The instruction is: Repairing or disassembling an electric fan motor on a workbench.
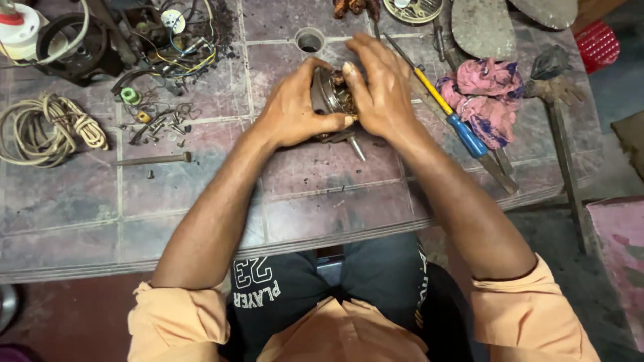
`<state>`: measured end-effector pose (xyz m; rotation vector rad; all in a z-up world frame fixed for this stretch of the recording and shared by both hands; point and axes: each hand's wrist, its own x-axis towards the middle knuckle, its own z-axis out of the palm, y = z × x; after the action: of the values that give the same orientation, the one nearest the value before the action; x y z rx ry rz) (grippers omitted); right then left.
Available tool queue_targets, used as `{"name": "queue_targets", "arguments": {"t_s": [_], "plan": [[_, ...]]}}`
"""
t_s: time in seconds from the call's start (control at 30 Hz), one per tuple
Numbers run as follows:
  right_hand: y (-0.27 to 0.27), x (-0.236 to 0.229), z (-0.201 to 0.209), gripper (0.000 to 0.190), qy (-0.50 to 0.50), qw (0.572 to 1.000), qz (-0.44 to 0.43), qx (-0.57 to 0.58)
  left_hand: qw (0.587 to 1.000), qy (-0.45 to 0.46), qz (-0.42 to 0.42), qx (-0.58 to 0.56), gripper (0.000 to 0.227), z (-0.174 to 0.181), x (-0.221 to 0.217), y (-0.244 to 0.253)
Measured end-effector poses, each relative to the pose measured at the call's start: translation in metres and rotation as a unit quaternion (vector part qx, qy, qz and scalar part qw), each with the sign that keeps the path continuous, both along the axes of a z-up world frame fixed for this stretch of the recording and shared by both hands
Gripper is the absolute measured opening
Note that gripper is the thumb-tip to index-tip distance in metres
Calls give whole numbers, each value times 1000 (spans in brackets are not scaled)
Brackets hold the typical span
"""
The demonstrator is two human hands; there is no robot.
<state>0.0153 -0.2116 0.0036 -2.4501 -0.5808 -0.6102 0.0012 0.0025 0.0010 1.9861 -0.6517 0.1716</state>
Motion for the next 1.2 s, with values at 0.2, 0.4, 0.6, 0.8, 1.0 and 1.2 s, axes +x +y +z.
{"name": "queue_targets", "arguments": {"t_s": [0.2,0.4,0.6,0.8,1.0,1.2], "plan": [[-5,6,-2,47,-34,991,120,-43,1000,-6,-29,-11,76,-1,4,0],[-8,4,-21,64,-5,981,155,117,998,-27,-50,-7,76,-1,13,-3],[-9,2,-18,75,15,978,170,120,999,-3,-46,5,77,-3,13,-5],[-28,0,25,48,88,966,216,112,997,-46,-59,-14,83,-6,3,6],[-19,-1,47,27,25,966,257,19,997,6,-74,0,85,1,3,6],[-6,-6,39,17,-12,965,254,56,997,11,-78,-4,82,8,-1,7]]}}
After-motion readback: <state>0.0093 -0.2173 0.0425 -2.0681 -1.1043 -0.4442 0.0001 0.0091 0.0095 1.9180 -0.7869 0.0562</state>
